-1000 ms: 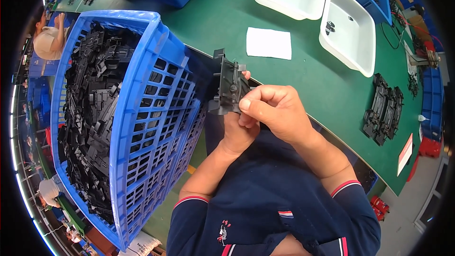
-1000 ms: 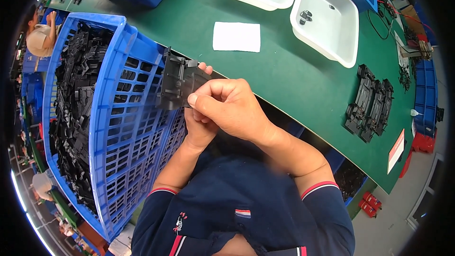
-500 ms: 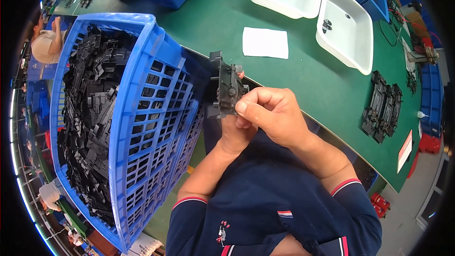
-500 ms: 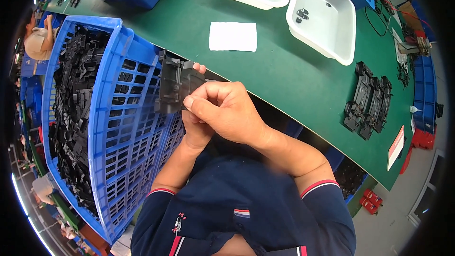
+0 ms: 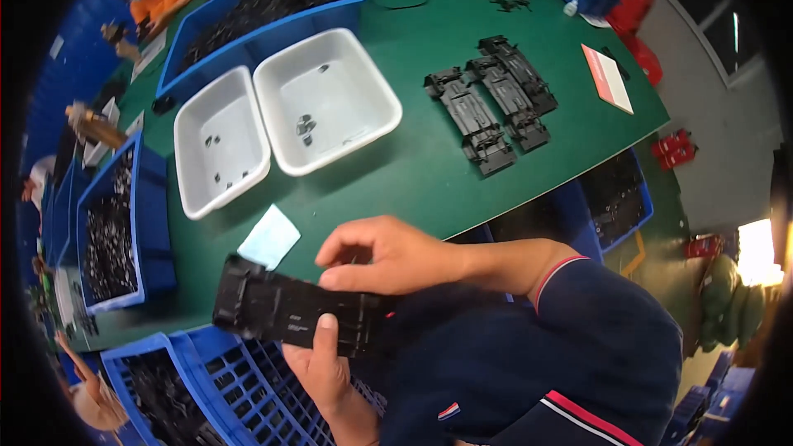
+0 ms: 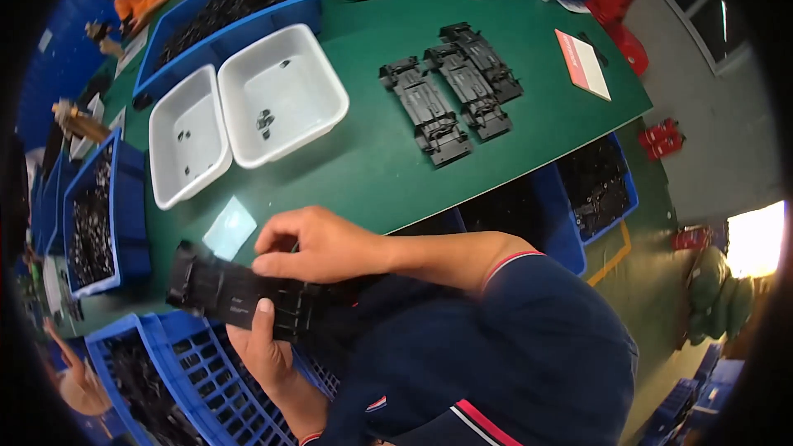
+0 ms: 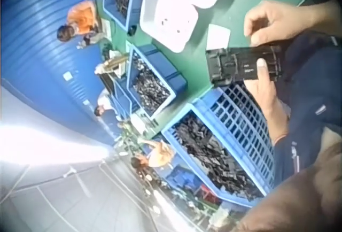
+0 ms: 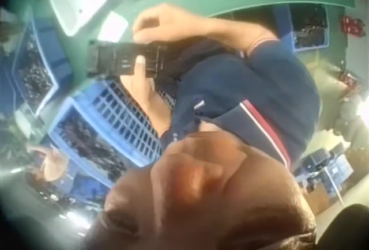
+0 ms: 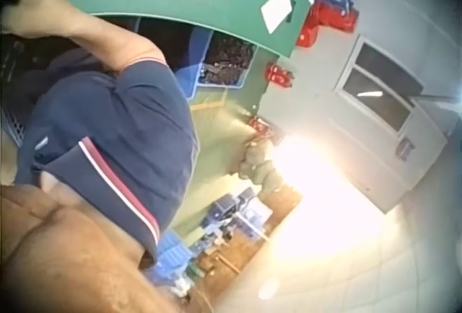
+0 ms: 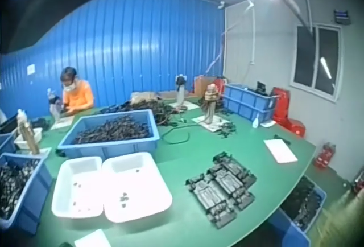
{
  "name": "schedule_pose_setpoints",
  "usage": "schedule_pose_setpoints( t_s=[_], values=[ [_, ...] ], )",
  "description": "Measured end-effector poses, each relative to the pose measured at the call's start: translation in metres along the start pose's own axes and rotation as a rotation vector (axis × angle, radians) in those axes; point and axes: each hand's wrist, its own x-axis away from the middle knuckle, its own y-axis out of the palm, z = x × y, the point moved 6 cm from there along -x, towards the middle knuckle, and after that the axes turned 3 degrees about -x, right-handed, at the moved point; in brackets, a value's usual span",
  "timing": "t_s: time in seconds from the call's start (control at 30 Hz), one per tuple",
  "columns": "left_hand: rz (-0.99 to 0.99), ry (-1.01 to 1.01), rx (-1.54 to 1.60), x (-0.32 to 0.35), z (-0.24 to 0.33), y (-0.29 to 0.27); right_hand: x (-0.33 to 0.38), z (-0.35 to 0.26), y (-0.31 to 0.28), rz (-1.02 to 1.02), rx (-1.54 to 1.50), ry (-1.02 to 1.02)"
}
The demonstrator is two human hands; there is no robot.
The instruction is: The person assembles a toy car by picking plastic clips from white bins and snapping them onto a toy car chassis by hand.
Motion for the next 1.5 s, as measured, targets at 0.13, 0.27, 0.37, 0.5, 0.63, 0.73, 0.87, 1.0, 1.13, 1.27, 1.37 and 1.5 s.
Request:
schedule_pose_setpoints(
  t_s=[0.13, 0.27, 0.37, 0.5, 0.63, 0.73, 0.87, 1.0, 1.13, 1.27, 1.37, 1.5],
  values=[
    [-0.242, -0.188, -0.017, -0.029, -0.006, 0.064, 0.026, 0.003, -0.052, 0.081, -0.090, 0.085],
    [-0.536, -0.203, -0.192, -0.056, -0.030, 0.136, 0.058, 0.002, -0.112, 0.383, -0.104, 0.000],
    [-0.648, -0.091, -0.178, -0.056, -0.046, 0.179, 0.098, -0.016, -0.168, 0.563, -0.076, 0.020],
    [-0.742, -0.191, -0.228, -0.045, -0.063, 0.176, 0.187, -0.059, -0.290, 0.896, 0.195, -0.084],
    [-0.810, -0.312, -0.228, -0.032, -0.079, 0.151, 0.256, -0.086, -0.411, 1.251, 0.408, 0.132],
    [-0.685, -0.410, -0.175, -0.031, -0.091, 0.126, 0.241, -0.075, -0.465, 1.267, 0.402, 0.311],
    [-0.624, -0.424, -0.163, -0.024, -0.092, 0.102, 0.220, -0.047, -0.512, 1.206, 0.347, 0.482],
    [-0.518, -0.395, -0.153, -0.018, -0.085, 0.075, 0.176, -0.031, -0.506, 1.076, 0.454, 0.552],
    [-0.572, -0.410, -0.195, -0.014, -0.080, 0.070, 0.188, -0.046, -0.542, 0.888, 1.395, 0.590],
    [-0.581, -0.377, -0.224, -0.010, -0.076, 0.050, 0.119, -0.105, -0.387, 1.030, 1.405, 0.115],
    [-0.578, -0.345, -0.314, -0.002, -0.078, 0.031, 0.042, -0.109, -0.286, 0.625, 1.092, -0.119],
    [-0.509, -0.294, -0.451, 0.017, -0.061, -0.005, -0.074, -0.092, -0.169, 0.196, 1.110, -0.273]
  ],
)
